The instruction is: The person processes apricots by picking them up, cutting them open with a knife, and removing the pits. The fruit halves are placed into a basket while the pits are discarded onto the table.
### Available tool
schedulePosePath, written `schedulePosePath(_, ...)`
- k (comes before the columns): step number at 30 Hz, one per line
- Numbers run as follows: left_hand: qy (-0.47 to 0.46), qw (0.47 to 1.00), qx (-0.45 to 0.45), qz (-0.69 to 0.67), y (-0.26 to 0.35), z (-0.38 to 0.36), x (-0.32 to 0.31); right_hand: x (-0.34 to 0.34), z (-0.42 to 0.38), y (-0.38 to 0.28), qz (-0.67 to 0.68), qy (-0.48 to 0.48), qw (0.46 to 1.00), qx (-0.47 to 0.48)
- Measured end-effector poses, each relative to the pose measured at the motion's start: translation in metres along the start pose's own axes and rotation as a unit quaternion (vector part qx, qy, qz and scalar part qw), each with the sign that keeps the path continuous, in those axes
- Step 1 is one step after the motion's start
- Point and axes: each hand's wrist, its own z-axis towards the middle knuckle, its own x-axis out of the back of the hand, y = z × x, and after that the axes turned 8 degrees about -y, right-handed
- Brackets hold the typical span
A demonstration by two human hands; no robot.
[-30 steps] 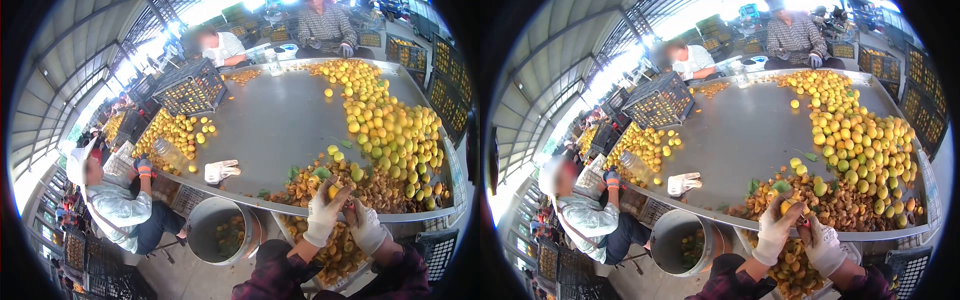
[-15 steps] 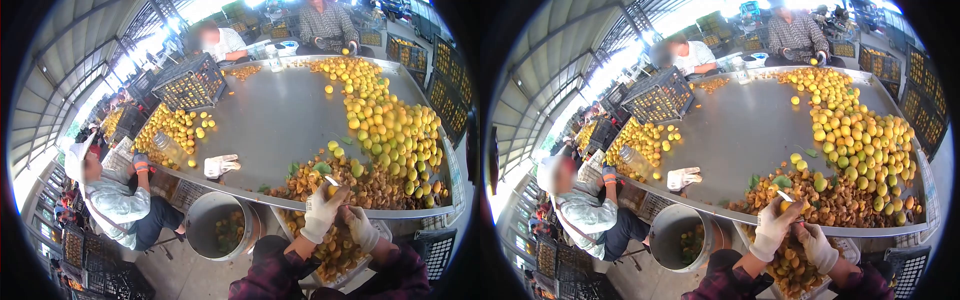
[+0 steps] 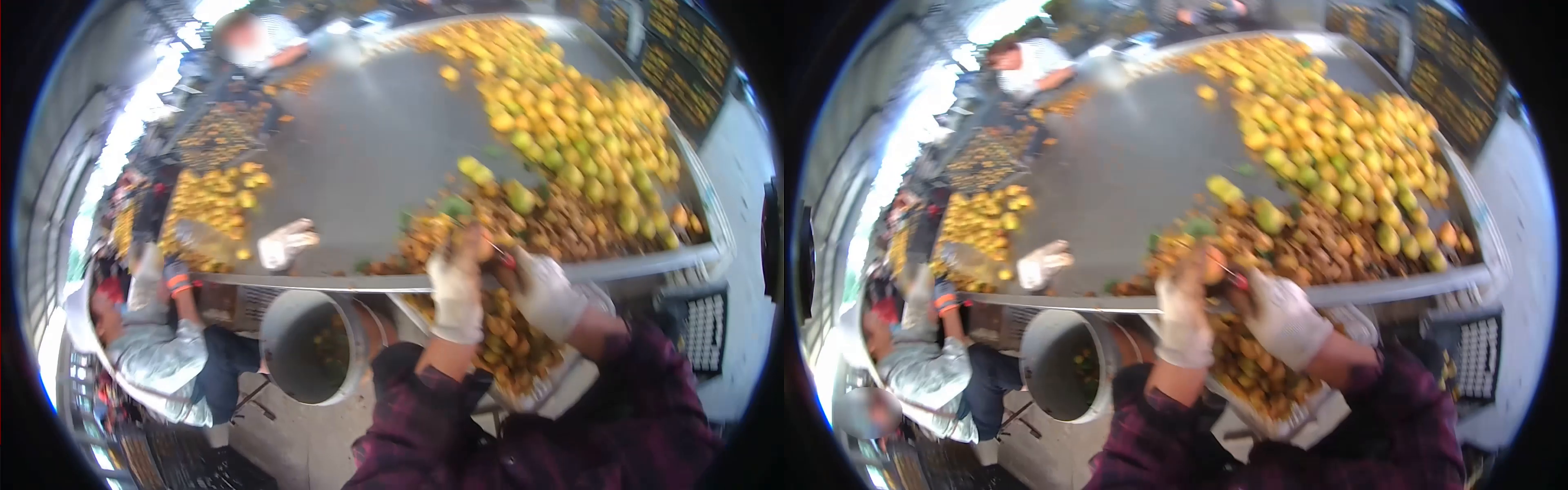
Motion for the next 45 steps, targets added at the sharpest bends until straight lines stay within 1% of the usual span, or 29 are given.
schedulePosePath(2,-0.006,0.999,0.041,0.011,0.001,-0.001,0.000,0.004,0.001,-0.006,0.026,-0.017,0.998,-0.048)
schedulePosePath(4,-0.013,0.997,0.079,0.024,0.000,0.001,0.005,-0.002,0.002,0.001,0.089,-0.042,0.993,-0.068)
schedulePosePath(5,0.002,0.995,0.076,0.063,0.001,0.001,0.003,-0.003,0.002,-0.002,0.088,-0.045,0.991,-0.085)
schedulePosePath(7,0.037,0.989,0.075,0.119,0.006,0.001,-0.004,-0.002,0.007,-0.004,0.225,-0.134,0.952,-0.157)
schedulePosePath(8,0.035,0.989,0.080,0.121,0.006,0.002,-0.001,-0.001,0.008,-0.005,0.226,-0.133,0.951,-0.162)
schedulePosePath(10,-0.011,0.995,0.065,0.080,0.004,0.002,0.005,-0.001,0.006,-0.006,0.278,-0.167,0.933,-0.156)
schedulePosePath(12,-0.018,0.992,0.077,0.094,0.003,-0.001,0.006,-0.001,0.004,-0.008,0.272,-0.170,0.931,-0.172)
schedulePosePath(14,-0.031,0.993,0.091,0.061,0.001,-0.001,0.004,-0.002,0.001,-0.009,0.256,-0.125,0.945,-0.160)
schedulePosePath(15,-0.032,0.993,0.094,0.063,0.003,-0.002,0.005,-0.008,0.000,-0.011,0.257,-0.123,0.944,-0.163)
schedulePosePath(18,-0.060,0.991,0.083,0.088,0.003,-0.002,0.000,-0.023,-0.006,-0.007,0.257,-0.109,0.948,-0.149)
schedulePosePath(20,-0.044,0.990,0.132,0.002,0.006,-0.004,-0.010,-0.019,-0.006,-0.009,0.206,-0.125,0.959,-0.146)
schedulePosePath(21,-0.044,0.990,0.132,0.002,0.006,-0.003,-0.012,-0.009,0.001,-0.010,0.197,-0.136,0.960,-0.144)
schedulePosePath(23,-0.059,0.996,0.059,0.031,0.006,0.000,-0.013,-0.012,0.004,-0.010,0.227,-0.114,0.958,-0.130)
schedulePosePath(25,-0.049,0.995,0.059,0.057,0.010,0.000,-0.008,-0.005,0.010,-0.016,0.259,-0.095,0.954,-0.117)
schedulePosePath(26,-0.041,0.994,0.062,0.085,0.011,-0.001,-0.006,0.007,0.013,-0.024,0.401,-0.132,0.892,-0.160)
schedulePosePath(27,-0.039,0.994,0.063,0.085,0.012,-0.002,-0.006,0.015,0.014,-0.029,0.532,-0.165,0.806,-0.200)
schedulePosePath(28,-0.044,0.992,0.072,0.089,0.015,-0.004,-0.006,0.012,0.013,-0.028,0.533,-0.166,0.805,-0.200)
schedulePosePath(30,-0.048,0.991,0.082,0.094,0.015,-0.005,-0.002,0.010,0.011,-0.026,0.686,-0.229,0.632,-0.278)
schedulePosePath(31,-0.070,0.990,0.087,0.090,0.012,-0.004,0.005,0.016,0.011,-0.026,0.687,-0.229,0.631,-0.278)
schedulePosePath(33,-0.091,0.988,0.088,0.087,0.011,-0.004,0.007,0.031,0.013,-0.026,0.718,-0.261,0.566,-0.310)
schedulePosePath(34,-0.080,0.991,0.067,0.080,0.011,-0.007,0.003,0.029,0.013,-0.025,0.718,-0.263,0.566,-0.308)
schedulePosePath(36,-0.068,0.994,0.044,0.073,0.011,-0.006,0.003,0.026,0.012,-0.024,0.677,-0.244,0.611,-0.328)
schedulePosePath(37,-0.068,0.994,0.080,0.021,0.012,-0.003,0.004,0.030,0.014,-0.021,0.649,-0.269,0.639,-0.313)
schedulePosePath(38,-0.066,0.991,0.112,-0.033,0.013,-0.001,0.005,0.032,0.012,-0.018,0.648,-0.273,0.641,-0.309)
schedulePosePath(40,-0.062,0.995,0.070,-0.030,0.024,0.000,0.001,0.037,0.010,-0.006,0.553,-0.289,0.744,-0.238)
schedulePosePath(42,0.000,1.000,0.006,0.024,0.025,0.008,0.012,0.060,0.014,-0.003,0.448,-0.297,0.804,-0.254)
schedulePosePath(43,0.005,0.999,0.012,0.034,0.026,0.010,0.016,0.068,0.017,0.000,0.438,-0.277,0.811,-0.271)
schedulePosePath(44,0.005,0.999,0.011,0.029,0.027,0.009,0.019,0.078,0.023,0.001,0.459,-0.261,0.775,-0.346)
schedulePosePath(45,-0.031,0.997,0.031,0.069,0.028,0.005,0.016,0.074,0.025,0.007,0.460,-0.202,0.813,-0.295)
